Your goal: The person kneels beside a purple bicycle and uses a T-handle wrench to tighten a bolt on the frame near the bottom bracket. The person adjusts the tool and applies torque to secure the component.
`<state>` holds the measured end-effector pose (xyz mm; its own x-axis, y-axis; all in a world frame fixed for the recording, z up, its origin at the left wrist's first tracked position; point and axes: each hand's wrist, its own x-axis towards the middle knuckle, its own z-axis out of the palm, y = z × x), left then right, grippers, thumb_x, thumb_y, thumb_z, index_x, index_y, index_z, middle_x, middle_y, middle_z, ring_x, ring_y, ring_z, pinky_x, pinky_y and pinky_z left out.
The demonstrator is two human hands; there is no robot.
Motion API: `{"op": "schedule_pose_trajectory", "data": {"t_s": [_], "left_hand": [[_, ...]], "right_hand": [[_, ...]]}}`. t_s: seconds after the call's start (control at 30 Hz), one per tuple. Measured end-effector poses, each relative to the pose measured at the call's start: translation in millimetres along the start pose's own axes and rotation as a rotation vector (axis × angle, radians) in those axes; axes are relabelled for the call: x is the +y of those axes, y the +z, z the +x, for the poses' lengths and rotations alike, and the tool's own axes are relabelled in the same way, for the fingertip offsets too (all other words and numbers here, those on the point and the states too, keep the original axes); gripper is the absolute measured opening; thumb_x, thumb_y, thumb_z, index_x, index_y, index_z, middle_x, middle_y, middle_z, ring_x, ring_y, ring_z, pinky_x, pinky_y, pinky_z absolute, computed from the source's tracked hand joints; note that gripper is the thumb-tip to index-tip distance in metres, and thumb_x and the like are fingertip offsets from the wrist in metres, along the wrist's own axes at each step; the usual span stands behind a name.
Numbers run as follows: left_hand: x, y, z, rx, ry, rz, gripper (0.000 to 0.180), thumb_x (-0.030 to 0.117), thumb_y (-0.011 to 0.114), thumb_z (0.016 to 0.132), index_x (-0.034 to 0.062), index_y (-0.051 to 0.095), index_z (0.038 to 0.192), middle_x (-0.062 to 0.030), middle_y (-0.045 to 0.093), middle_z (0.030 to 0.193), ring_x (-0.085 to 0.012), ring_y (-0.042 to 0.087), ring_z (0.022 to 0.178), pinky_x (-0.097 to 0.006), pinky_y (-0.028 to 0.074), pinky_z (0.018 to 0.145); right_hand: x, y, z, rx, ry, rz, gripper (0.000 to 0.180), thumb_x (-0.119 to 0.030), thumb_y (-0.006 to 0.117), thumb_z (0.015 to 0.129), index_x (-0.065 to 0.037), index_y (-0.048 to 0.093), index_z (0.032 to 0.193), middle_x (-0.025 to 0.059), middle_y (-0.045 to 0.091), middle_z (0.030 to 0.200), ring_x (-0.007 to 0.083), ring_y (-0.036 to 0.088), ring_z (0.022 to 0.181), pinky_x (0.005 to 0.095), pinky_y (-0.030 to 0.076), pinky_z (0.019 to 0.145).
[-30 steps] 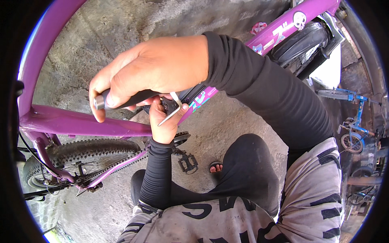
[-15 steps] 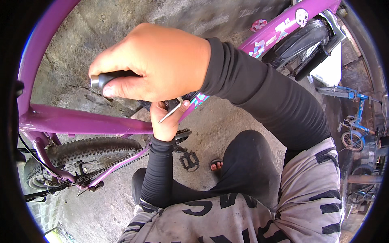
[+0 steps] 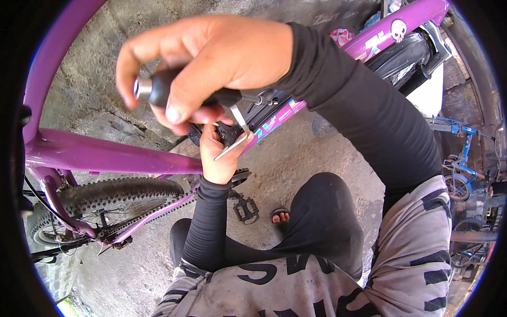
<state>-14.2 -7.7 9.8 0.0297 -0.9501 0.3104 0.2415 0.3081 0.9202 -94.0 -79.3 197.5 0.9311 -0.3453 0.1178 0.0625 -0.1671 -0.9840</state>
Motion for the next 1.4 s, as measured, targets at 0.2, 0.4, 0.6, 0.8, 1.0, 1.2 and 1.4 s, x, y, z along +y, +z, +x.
{"op": "schedule_pose_trajectory", "data": {"t_s": [0.2,0.4,0.6,0.8,1.0,1.2,1.4], "left_hand": [[6,2,0,0.014,-0.03,0.005,0.039,-0.001,0.078,0.069,0.0012,0.047,0.094,-0.0007,0.05,0.083,-0.0069,0.048,0.077,-0.021,0.042,0.07],[2,0,1,0.016,-0.011,0.013,0.037,-0.002,0.076,0.07,0.0022,0.048,0.094,-0.0015,0.051,0.087,-0.0086,0.049,0.081,-0.022,0.042,0.073],[-2,-1,-1,0.01,-0.063,-0.018,0.036,-0.004,0.074,0.072,0.0031,0.047,0.094,-0.0017,0.052,0.088,-0.0089,0.05,0.082,-0.023,0.043,0.075],[-13,-9,-3,0.017,-0.08,0.073,0.036,-0.004,0.073,0.074,0.0032,0.047,0.096,-0.0033,0.054,0.088,-0.0087,0.051,0.079,-0.023,0.043,0.075],[-12,-1,-5,-0.011,-0.068,0.016,0.046,0.001,0.077,0.072,0.0014,0.044,0.105,-0.0052,0.054,0.093,-0.0105,0.052,0.084,-0.025,0.043,0.077],[5,-1,-11,0.024,-0.163,0.021,0.069,-0.002,0.077,0.071,0.001,0.03,0.121,-0.007,0.055,0.093,-0.0117,0.056,0.081,-0.022,0.047,0.068],[53,-4,-54,0.28,-0.694,-0.494,0.039,-0.004,0.052,0.08,0.0053,0.036,0.114,-0.0048,0.049,0.082,-0.0111,0.044,0.06,-0.022,0.034,0.05]], "right_hand": [[2,-6,2,-0.125,0.164,0.025,0.051,-0.038,0.046,0.091,0.008,0.054,0.112,0.0114,0.058,0.097,0.0081,0.051,0.062,0.0192,0.04,0.053],[15,0,1,0.084,-0.18,-0.349,0.025,-0.016,0.06,0.086,0.0,0.058,0.106,0.0037,0.06,0.085,0.0095,0.053,0.072,0.0237,0.045,0.066],[26,3,0,0.239,-0.347,-0.587,0.026,-0.011,0.066,0.081,-0.001,0.058,0.104,0.0044,0.061,0.084,0.0109,0.056,0.074,0.0266,0.047,0.069],[17,6,-5,0.169,-0.084,-0.128,0.028,-0.01,0.063,0.086,0.001,0.058,0.112,0.0019,0.061,0.084,0.0059,0.051,0.061,0.0207,0.045,0.057],[16,6,-15,0.145,-0.042,-0.141,0.032,-0.011,0.059,0.089,-0.005,0.056,0.121,0.0009,0.059,0.081,0.0052,0.05,0.059,0.0201,0.043,0.054],[29,5,-30,0.251,-0.099,-0.233,0.042,-0.019,0.052,0.094,-0.007,0.046,0.135,0.0009,0.058,0.088,0.0045,0.048,0.064,0.0202,0.042,0.059],[41,8,-34,0.328,-0.265,-0.295,0.042,-0.019,0.053,0.094,-0.005,0.048,0.133,-0.0007,0.056,0.085,0.0052,0.047,0.069,0.0203,0.041,0.063]]}}
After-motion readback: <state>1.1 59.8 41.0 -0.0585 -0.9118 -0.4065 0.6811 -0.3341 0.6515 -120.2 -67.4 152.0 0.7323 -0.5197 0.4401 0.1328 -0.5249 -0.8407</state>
